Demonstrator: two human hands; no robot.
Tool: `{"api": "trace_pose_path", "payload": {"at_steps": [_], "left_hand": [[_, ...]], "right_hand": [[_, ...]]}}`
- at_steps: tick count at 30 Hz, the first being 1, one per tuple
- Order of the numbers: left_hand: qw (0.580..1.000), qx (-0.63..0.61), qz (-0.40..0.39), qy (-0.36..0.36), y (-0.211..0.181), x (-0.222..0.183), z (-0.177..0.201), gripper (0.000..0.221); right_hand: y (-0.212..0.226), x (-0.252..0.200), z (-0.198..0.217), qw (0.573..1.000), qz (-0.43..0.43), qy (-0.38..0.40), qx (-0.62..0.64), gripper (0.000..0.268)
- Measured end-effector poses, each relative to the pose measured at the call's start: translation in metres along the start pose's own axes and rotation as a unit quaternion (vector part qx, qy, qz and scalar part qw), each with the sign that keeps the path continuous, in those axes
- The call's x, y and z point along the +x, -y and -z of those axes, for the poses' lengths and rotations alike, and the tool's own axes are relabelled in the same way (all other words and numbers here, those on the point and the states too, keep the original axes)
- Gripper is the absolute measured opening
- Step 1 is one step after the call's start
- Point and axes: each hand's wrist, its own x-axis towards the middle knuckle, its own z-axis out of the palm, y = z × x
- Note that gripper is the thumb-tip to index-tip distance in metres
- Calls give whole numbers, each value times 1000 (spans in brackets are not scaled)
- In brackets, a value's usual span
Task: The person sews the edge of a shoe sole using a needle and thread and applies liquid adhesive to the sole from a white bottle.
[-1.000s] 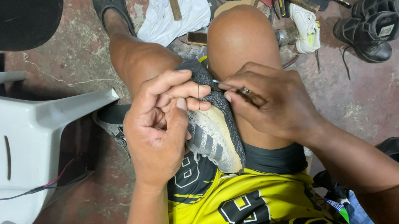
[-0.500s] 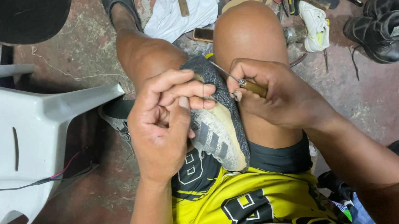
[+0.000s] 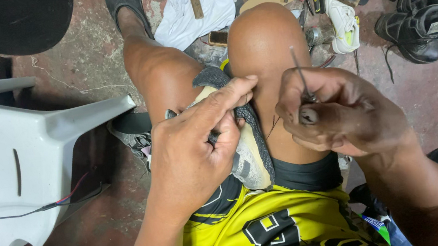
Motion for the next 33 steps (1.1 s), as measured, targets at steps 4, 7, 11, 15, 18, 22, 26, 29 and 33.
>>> {"api": "trace_pose_path", "payload": {"at_steps": [4, 7, 11, 15, 18, 22, 26, 29, 33], "left_hand": [[997, -43, 60, -3, -2, 2, -1, 41], [992, -95, 78, -23, -3, 3, -3, 38], [985, -143, 87, -46, 4, -4, -9, 29], [973, -202, 83, -70, 13, -12, -18, 28], [964, -243, 75, -84, 19, -16, -21, 29], [958, -264, 82, -74, 20, -18, -17, 32], [973, -207, 75, -76, 14, -17, -16, 32], [978, -184, 74, -71, 13, -14, -14, 32], [973, -207, 84, -65, 15, -14, -12, 34]], "right_hand": [[1, 0, -6, 930, 41, -135, -340, 7], [-8, 15, -2, 829, 69, -178, -526, 12], [-29, 16, -7, 780, 135, -157, -591, 21], [-40, 17, -11, 750, 159, -184, -615, 22], [-41, 21, -11, 724, 108, -209, -649, 13], [-42, 28, -4, 733, 61, -204, -646, 12], [-36, 20, 9, 876, -35, -169, -451, 5], [-27, 15, 16, 934, -23, -97, -344, 3], [-28, 12, 10, 848, -25, -183, -497, 9]]}}
